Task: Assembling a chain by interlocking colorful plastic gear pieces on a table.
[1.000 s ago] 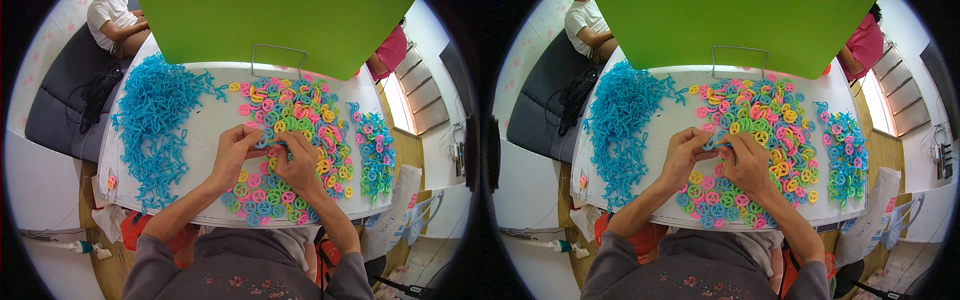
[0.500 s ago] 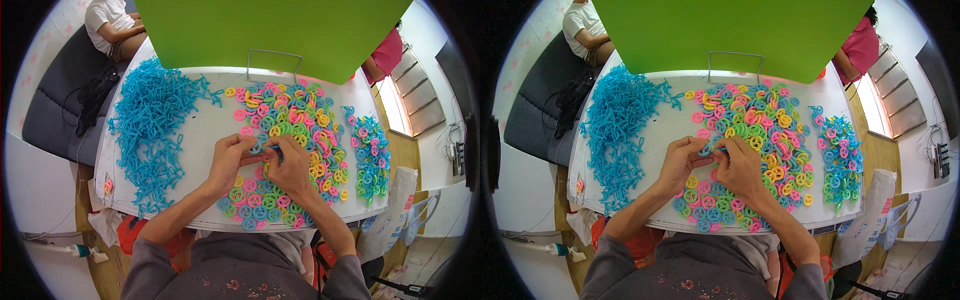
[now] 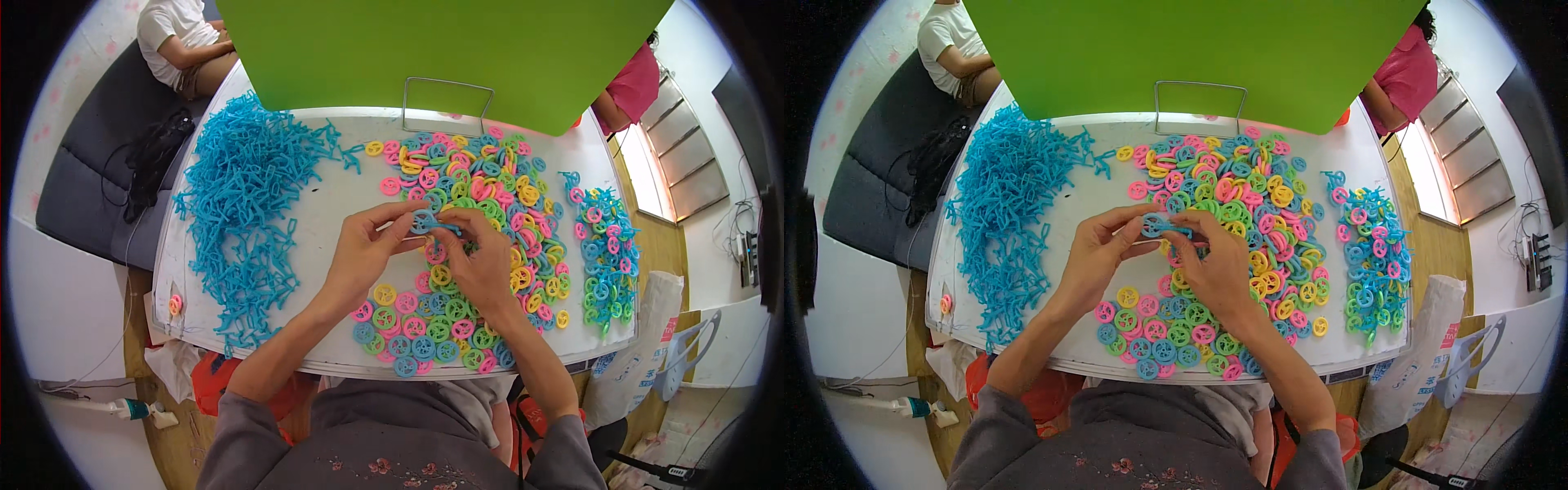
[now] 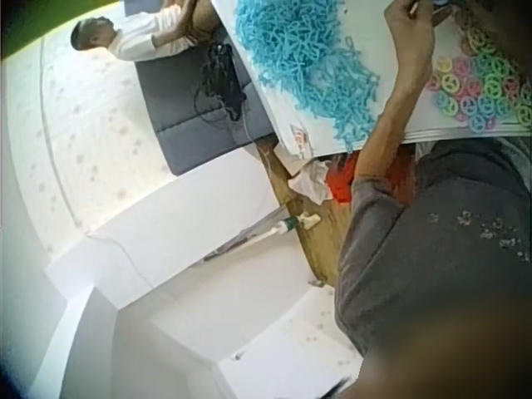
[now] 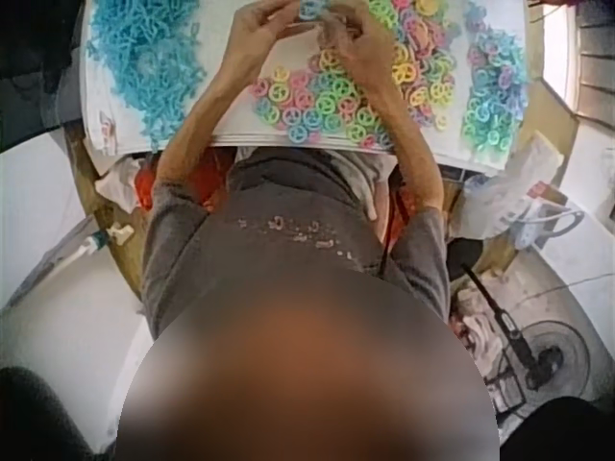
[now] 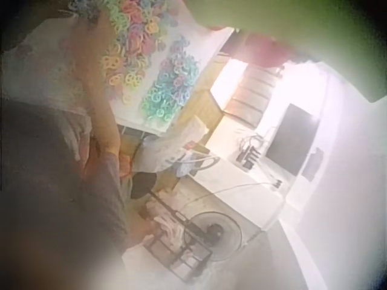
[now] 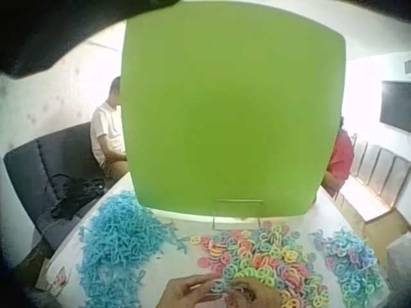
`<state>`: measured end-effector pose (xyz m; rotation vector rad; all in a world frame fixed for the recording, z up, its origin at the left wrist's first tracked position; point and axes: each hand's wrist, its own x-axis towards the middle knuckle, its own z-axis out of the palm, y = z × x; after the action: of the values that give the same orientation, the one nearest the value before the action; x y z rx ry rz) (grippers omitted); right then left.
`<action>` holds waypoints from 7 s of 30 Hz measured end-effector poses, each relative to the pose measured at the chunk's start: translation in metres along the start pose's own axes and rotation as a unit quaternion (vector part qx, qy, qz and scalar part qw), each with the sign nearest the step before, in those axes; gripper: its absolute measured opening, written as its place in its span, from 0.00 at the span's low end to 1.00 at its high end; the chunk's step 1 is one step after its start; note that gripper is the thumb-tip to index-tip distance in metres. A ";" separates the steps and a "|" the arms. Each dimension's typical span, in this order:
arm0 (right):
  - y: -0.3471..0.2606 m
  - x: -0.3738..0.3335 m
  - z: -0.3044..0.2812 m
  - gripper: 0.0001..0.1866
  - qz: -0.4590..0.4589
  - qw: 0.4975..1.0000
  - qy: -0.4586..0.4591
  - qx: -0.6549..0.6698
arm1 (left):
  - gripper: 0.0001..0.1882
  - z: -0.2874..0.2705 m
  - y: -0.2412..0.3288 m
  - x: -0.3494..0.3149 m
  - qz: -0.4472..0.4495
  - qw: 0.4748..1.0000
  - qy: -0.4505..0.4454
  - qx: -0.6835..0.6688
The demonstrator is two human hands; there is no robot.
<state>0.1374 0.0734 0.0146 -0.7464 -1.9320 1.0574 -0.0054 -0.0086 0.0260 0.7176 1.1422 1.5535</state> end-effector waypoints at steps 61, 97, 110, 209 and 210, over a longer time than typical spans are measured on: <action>0.006 -0.006 -0.002 0.09 -0.195 0.959 -0.024 -0.206 | 0.12 -0.004 -0.010 0.000 0.063 0.988 0.062 0.129; -0.005 -0.012 0.005 0.06 -0.076 0.990 -0.041 -0.112 | 0.10 -0.009 -0.022 0.001 0.014 0.982 0.042 0.184; 0.000 -0.002 0.001 0.12 0.036 0.999 -0.017 0.023 | 0.12 -0.010 -0.016 0.006 0.079 0.996 0.044 0.013; 0.003 -0.003 -0.005 0.11 0.268 0.912 -0.040 0.309 | 0.10 0.009 -0.033 -0.001 0.246 0.956 0.073 0.145; 0.002 -0.003 -0.005 0.12 0.295 0.893 -0.033 0.338 | 0.10 0.010 -0.032 0.000 0.246 0.958 0.061 0.135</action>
<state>0.1436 0.0744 0.0133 -0.9012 -1.2337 2.0053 0.0156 -0.0048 0.0000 1.1711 1.3532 1.8911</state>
